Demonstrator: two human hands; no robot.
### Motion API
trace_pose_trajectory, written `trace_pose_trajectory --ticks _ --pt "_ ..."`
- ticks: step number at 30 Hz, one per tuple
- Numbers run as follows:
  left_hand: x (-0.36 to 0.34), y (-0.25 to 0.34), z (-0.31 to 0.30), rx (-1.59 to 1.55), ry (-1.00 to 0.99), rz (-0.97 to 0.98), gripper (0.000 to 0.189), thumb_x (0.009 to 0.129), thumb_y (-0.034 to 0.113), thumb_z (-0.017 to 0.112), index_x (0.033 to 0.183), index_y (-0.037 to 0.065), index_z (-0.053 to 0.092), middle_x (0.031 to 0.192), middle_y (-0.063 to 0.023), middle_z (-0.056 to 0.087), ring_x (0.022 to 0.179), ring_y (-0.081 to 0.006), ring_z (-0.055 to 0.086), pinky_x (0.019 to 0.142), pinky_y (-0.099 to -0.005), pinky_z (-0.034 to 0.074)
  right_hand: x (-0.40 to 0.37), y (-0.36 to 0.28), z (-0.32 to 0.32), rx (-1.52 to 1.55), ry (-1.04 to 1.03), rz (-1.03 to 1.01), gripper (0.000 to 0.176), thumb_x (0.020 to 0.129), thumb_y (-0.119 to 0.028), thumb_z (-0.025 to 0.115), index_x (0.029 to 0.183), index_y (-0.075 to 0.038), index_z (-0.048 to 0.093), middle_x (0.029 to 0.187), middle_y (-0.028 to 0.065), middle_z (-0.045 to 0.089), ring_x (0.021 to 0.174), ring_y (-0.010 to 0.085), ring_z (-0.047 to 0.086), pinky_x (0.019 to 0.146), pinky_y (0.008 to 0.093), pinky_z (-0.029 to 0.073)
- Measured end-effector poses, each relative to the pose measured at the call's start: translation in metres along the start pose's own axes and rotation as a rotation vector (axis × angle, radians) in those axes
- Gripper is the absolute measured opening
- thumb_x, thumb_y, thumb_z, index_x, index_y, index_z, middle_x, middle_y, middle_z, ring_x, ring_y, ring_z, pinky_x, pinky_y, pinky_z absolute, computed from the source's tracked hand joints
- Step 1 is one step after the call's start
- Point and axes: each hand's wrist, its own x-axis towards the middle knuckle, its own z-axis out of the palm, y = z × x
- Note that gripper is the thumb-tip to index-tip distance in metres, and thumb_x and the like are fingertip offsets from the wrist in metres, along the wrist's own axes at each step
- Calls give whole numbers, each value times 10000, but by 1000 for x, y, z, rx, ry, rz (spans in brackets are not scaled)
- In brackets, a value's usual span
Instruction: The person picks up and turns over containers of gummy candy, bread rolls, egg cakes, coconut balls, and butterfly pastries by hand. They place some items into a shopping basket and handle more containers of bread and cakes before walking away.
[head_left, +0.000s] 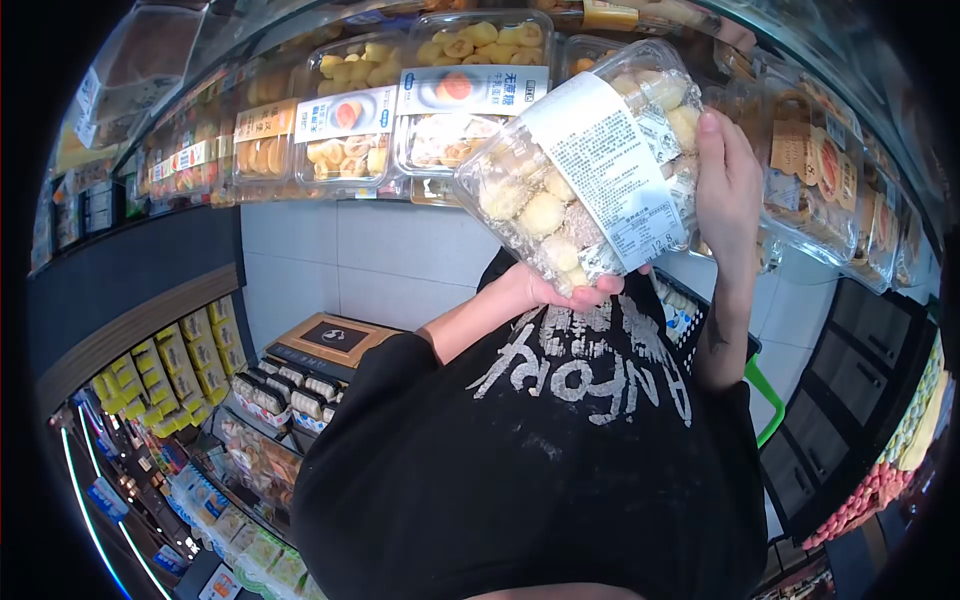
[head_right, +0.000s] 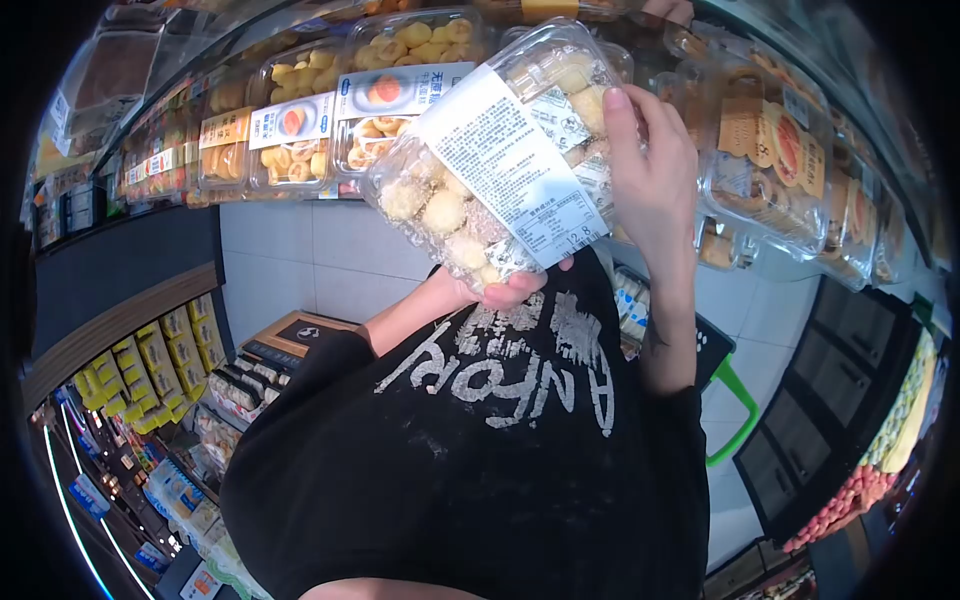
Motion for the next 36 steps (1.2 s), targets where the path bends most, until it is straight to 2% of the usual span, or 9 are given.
trace_pose_trajectory --ticks 2,6,8,12,14,20,26,30,36 --pt "-7 5 -5 93 97 -11 842 789 655 298 1218 -69 311 776 -225 484 531 -295 501 391 -360 378 -2 6 5 14 38 -58 358 878 -268 442 1010 45 553 910 174 572 812 254 559 738 300 422" --pt "-18 -4 23 410 65 163 702 853 531 368 1275 -23 278 1087 -271 461 909 -329 535 761 -419 459 -18 26 5 238 80 -25 456 895 -340 357 1079 49 508 1053 178 527 896 247 540 787 303 409" --pt "-20 -14 47 994 523 400 653 875 441 427 1321 9 224 1266 -163 376 1145 -253 418 952 -358 361 -45 34 -10 207 -57 200 616 905 -484 244 1213 26 402 1169 158 469 1030 241 488 892 323 367" --pt "-32 -2 49 1369 536 459 651 879 298 485 1346 -5 148 1337 -139 291 1240 -210 277 1015 -336 252 -87 41 -19 1252 -97 846 696 889 -559 199 1268 8 340 1190 142 455 1087 239 454 953 338 329" --pt "-30 0 58 1565 638 466 614 879 222 467 1348 -9 146 1334 -123 297 1223 -186 272 1009 -313 231 -95 44 -12 1083 -71 807 709 864 -590 243 1259 -10 342 1165 144 478 1053 247 493 919 366 386" --pt "-29 9 46 1521 689 488 683 834 78 495 1365 21 70 1333 -114 272 1203 -160 295 985 -283 260 -105 66 -14 958 -441 701 500 906 -430 328 1180 -18 399 964 78 547 784 132 528 623 276 431" --pt "-43 4 11 1242 528 703 418 845 44 483 1222 18 307 1222 -99 390 1156 -181 385 971 -309 328 -93 52 9 946 -69 659 372 911 -273 391 1163 1 393 1062 93 510 940 155 513 811 287 413" --pt "-47 4 6 1248 772 569 246 870 57 420 1109 0 433 1095 -95 491 1081 -177 456 964 -323 363 -96 76 19 767 11 662 291 894 -165 451 1140 -25 384 1087 108 481 960 179 512 885 307 392" --pt "-52 9 8 844 426 718 588 746 -44 447 1298 78 290 1293 -128 359 1208 -240 334 1011 -393 258 -85 66 43 656 40 686 322 877 -235 516 1113 -41 414 1007 68 488 889 135 520 760 274 446"
